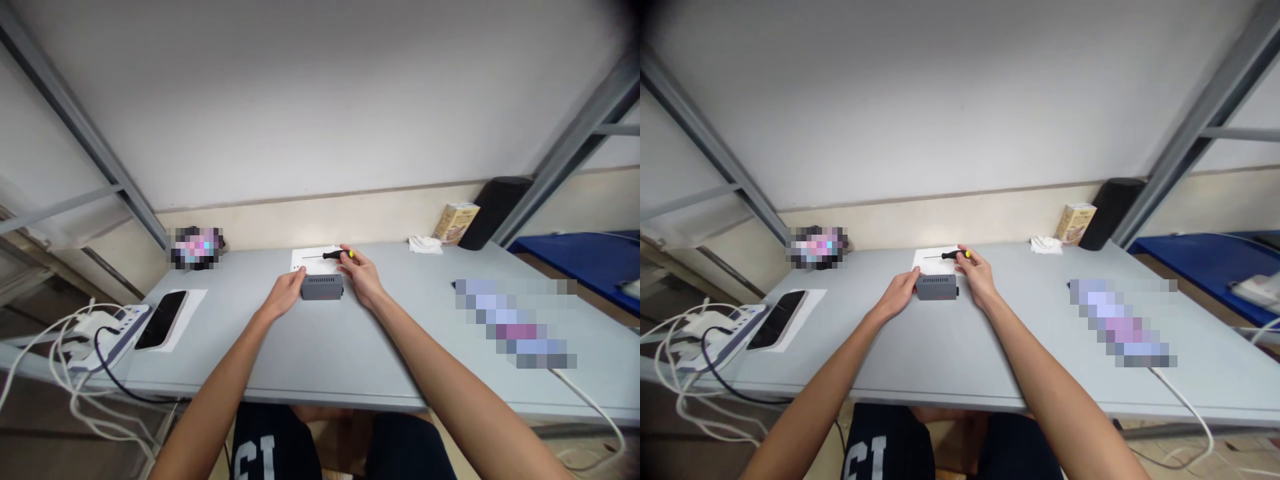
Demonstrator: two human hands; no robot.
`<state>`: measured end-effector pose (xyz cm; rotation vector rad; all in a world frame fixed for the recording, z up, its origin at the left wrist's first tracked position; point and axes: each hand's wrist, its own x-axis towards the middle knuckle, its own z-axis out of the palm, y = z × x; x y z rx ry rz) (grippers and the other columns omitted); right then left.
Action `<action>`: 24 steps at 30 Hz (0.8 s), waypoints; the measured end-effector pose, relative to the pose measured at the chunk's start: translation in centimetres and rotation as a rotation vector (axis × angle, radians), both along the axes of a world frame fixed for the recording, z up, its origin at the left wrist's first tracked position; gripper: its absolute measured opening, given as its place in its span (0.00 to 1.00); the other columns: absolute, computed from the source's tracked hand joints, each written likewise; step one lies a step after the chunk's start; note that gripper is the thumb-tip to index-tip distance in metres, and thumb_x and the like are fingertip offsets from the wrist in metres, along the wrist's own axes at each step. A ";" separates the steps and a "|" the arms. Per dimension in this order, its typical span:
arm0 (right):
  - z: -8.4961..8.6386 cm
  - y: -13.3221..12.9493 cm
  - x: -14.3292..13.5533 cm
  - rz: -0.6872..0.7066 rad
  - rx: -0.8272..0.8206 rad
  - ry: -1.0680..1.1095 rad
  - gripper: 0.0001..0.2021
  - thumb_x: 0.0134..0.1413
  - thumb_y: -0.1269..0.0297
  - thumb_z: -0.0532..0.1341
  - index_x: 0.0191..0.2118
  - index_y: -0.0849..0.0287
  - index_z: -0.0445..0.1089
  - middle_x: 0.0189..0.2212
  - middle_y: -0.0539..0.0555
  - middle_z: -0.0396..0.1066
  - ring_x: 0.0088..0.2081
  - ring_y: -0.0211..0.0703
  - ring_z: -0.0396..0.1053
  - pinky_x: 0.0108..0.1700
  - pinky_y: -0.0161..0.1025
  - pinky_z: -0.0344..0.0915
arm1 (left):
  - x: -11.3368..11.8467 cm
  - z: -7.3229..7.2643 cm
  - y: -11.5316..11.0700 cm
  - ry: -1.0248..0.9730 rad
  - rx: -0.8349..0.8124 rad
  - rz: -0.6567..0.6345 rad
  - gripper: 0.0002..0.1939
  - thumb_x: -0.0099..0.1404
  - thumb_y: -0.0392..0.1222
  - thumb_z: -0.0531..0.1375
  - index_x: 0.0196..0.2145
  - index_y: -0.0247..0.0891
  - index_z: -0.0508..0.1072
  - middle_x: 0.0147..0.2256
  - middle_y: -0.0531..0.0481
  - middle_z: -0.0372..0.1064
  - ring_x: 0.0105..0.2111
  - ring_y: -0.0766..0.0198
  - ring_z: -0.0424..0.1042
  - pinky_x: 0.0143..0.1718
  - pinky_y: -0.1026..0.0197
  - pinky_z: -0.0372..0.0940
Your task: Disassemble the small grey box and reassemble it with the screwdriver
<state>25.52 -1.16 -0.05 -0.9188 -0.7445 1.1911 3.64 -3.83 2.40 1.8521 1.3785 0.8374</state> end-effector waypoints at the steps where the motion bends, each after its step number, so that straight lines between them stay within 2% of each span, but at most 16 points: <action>1: 0.0 -0.1 -0.2 0.010 -0.002 -0.015 0.24 0.37 0.54 0.79 0.44 0.54 0.82 0.36 0.49 0.79 0.37 0.38 0.76 0.41 0.35 0.75 | -0.1 -0.1 0.2 -0.020 0.009 0.036 0.34 0.76 0.64 0.44 0.36 0.36 0.79 0.31 0.47 0.75 0.36 0.55 0.73 0.43 0.58 0.65; 4: -0.1 -0.3 -0.4 0.044 -0.002 -0.070 0.26 0.35 0.53 0.79 0.44 0.55 0.82 0.34 0.49 0.79 0.39 0.41 0.77 0.45 0.39 0.75 | -0.7 -0.5 1.0 -0.044 0.073 0.174 0.30 0.77 0.57 0.44 0.40 0.38 0.81 0.36 0.46 0.79 0.40 0.55 0.75 0.49 0.57 0.66; 8: -0.1 -0.5 -0.4 0.086 -0.008 -0.141 0.27 0.36 0.51 0.78 0.46 0.56 0.82 0.29 0.48 0.77 0.34 0.40 0.74 0.42 0.39 0.74 | -1.3 -1.0 1.7 0.031 0.133 0.315 0.19 0.75 0.48 0.50 0.40 0.41 0.81 0.37 0.48 0.79 0.37 0.57 0.75 0.45 0.58 0.67; 11: 0.0 -0.6 -0.3 0.091 -0.011 -0.142 0.28 0.38 0.51 0.78 0.47 0.57 0.82 0.30 0.49 0.78 0.34 0.40 0.74 0.40 0.38 0.73 | -1.6 -1.3 1.9 0.093 0.184 0.368 0.14 0.71 0.43 0.55 0.41 0.41 0.81 0.36 0.48 0.79 0.35 0.59 0.74 0.43 0.59 0.67; 16: -0.1 -0.6 -0.2 0.095 -0.022 -0.115 0.26 0.40 0.52 0.78 0.47 0.57 0.82 0.33 0.50 0.78 0.35 0.40 0.75 0.39 0.37 0.74 | -1.9 -1.9 2.4 0.165 0.248 0.367 0.12 0.69 0.40 0.57 0.40 0.41 0.82 0.38 0.47 0.79 0.37 0.56 0.74 0.45 0.56 0.67; 20: -0.2 -0.3 -0.2 0.062 -0.009 -0.074 0.23 0.39 0.53 0.78 0.43 0.56 0.82 0.36 0.50 0.78 0.37 0.41 0.75 0.41 0.37 0.76 | -2.0 -2.2 2.4 0.200 0.274 0.318 0.11 0.69 0.41 0.58 0.41 0.41 0.82 0.38 0.46 0.78 0.41 0.55 0.74 0.48 0.55 0.67; 24: 0.1 -0.3 -0.1 0.051 -0.030 0.009 0.18 0.41 0.54 0.78 0.40 0.55 0.82 0.36 0.49 0.77 0.35 0.39 0.75 0.40 0.37 0.78 | -1.8 -2.4 2.3 0.229 0.272 0.292 0.11 0.69 0.45 0.61 0.44 0.40 0.82 0.39 0.45 0.76 0.46 0.52 0.73 0.51 0.53 0.67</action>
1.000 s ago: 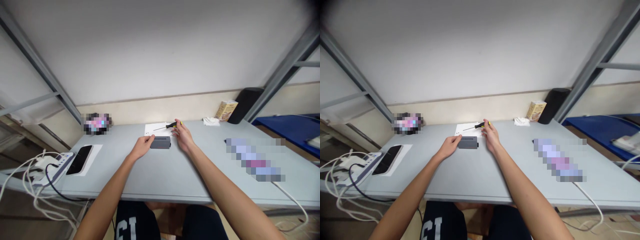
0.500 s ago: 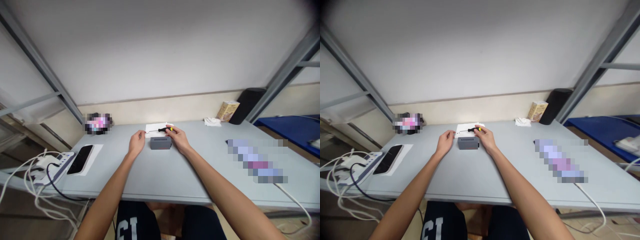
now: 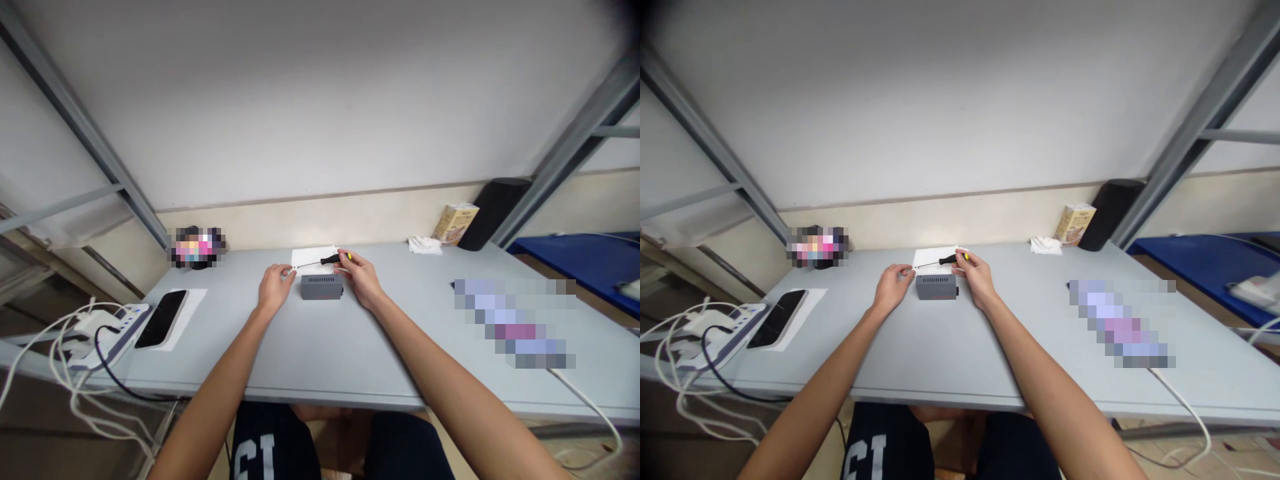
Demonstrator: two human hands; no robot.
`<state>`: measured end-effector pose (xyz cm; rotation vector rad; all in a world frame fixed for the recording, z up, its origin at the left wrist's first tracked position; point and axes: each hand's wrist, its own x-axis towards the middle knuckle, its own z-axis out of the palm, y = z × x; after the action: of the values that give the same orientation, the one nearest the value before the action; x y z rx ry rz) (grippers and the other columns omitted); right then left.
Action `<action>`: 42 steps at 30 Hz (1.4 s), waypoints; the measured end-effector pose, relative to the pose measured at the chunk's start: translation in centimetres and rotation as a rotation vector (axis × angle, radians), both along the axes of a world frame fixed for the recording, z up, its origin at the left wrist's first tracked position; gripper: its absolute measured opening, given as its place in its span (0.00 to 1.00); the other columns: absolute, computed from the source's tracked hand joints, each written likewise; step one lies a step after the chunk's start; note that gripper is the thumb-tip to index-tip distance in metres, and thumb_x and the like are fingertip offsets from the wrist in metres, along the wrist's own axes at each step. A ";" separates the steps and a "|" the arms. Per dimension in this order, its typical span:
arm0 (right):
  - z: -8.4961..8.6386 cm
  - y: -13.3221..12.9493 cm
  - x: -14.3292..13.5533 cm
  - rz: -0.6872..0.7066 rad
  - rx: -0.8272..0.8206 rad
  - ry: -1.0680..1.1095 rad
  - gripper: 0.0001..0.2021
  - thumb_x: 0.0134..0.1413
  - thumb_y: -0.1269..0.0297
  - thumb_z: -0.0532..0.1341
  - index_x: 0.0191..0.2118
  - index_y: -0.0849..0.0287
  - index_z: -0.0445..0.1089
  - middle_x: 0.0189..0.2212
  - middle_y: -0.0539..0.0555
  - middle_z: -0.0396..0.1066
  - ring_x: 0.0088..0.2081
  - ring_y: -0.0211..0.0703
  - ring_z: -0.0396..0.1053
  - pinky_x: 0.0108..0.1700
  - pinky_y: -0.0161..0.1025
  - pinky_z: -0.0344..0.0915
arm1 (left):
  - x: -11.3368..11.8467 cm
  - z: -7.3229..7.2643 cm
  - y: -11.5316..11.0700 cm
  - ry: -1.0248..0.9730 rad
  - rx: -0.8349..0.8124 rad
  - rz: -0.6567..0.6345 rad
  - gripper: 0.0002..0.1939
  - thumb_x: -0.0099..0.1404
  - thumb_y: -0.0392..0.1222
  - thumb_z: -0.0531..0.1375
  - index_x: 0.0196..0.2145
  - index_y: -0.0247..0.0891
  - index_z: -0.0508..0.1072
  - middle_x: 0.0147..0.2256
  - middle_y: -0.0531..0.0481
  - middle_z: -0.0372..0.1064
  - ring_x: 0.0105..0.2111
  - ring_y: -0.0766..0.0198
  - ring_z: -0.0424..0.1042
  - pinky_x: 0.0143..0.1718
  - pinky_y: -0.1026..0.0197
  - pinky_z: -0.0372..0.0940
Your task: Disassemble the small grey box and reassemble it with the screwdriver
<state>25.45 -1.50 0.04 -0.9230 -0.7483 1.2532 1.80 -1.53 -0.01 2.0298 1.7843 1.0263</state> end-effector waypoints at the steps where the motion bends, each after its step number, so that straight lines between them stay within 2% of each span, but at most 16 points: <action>1: 0.1 -0.1 0.0 0.005 -0.006 0.017 0.17 0.42 0.55 0.78 0.39 0.55 0.82 0.36 0.49 0.77 0.34 0.38 0.75 0.40 0.36 0.78 | 0.1 -0.1 0.0 0.001 0.001 -0.014 0.12 0.69 0.45 0.62 0.45 0.40 0.81 0.40 0.44 0.76 0.47 0.51 0.73 0.53 0.52 0.67; 5: 0.5 -0.3 0.1 0.051 -0.010 0.050 0.17 0.43 0.56 0.78 0.39 0.56 0.82 0.36 0.50 0.76 0.34 0.37 0.75 0.40 0.35 0.78 | 0.3 -0.2 0.0 -0.012 0.021 -0.076 0.11 0.71 0.46 0.62 0.43 0.39 0.81 0.41 0.44 0.78 0.46 0.52 0.73 0.52 0.52 0.67; 10: 0.6 -0.4 0.1 0.073 -0.016 0.046 0.18 0.42 0.54 0.78 0.39 0.55 0.82 0.38 0.50 0.77 0.35 0.38 0.75 0.41 0.36 0.78 | 0.2 0.0 0.2 -0.015 0.054 -0.085 0.11 0.73 0.43 0.59 0.40 0.39 0.81 0.40 0.44 0.80 0.41 0.55 0.74 0.50 0.53 0.68; 14: 0.6 -0.4 0.3 0.085 -0.019 0.034 0.20 0.42 0.53 0.78 0.41 0.55 0.82 0.40 0.50 0.77 0.36 0.38 0.75 0.42 0.36 0.78 | 0.1 0.0 0.2 -0.012 0.091 -0.087 0.09 0.72 0.38 0.60 0.41 0.39 0.82 0.42 0.45 0.80 0.42 0.55 0.74 0.50 0.53 0.68; 20: 0.6 -0.3 0.6 0.093 0.020 0.021 0.20 0.44 0.52 0.77 0.43 0.54 0.82 0.37 0.49 0.76 0.35 0.37 0.74 0.42 0.35 0.77 | 0.1 -0.3 0.2 0.025 0.120 -0.129 0.10 0.73 0.35 0.60 0.41 0.42 0.82 0.42 0.47 0.81 0.46 0.54 0.74 0.52 0.53 0.68; 26: 1.0 -0.4 0.5 0.097 0.062 0.010 0.22 0.41 0.51 0.78 0.43 0.54 0.82 0.36 0.49 0.75 0.34 0.36 0.73 0.41 0.35 0.78 | 0.0 -0.4 0.2 0.040 0.128 -0.189 0.13 0.74 0.33 0.57 0.41 0.41 0.82 0.42 0.47 0.81 0.46 0.54 0.74 0.52 0.52 0.68; 34: 1.2 -0.5 0.5 0.098 0.048 0.031 0.23 0.41 0.50 0.78 0.44 0.53 0.81 0.36 0.49 0.75 0.35 0.37 0.74 0.43 0.36 0.79 | -0.1 -0.5 0.4 0.006 0.151 -0.144 0.06 0.71 0.37 0.64 0.39 0.43 0.84 0.39 0.48 0.82 0.39 0.55 0.72 0.45 0.53 0.68; 42: 1.4 -0.5 0.8 0.066 0.054 0.034 0.19 0.46 0.52 0.76 0.44 0.53 0.81 0.38 0.50 0.76 0.35 0.36 0.74 0.43 0.35 0.79 | 0.1 0.0 0.1 -0.019 0.184 -0.106 0.06 0.69 0.35 0.65 0.39 0.42 0.83 0.39 0.48 0.81 0.37 0.57 0.71 0.44 0.55 0.68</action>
<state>26.22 -1.97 1.42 -0.8366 -0.7879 1.2975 1.90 -1.39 0.03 2.1865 1.6061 1.2122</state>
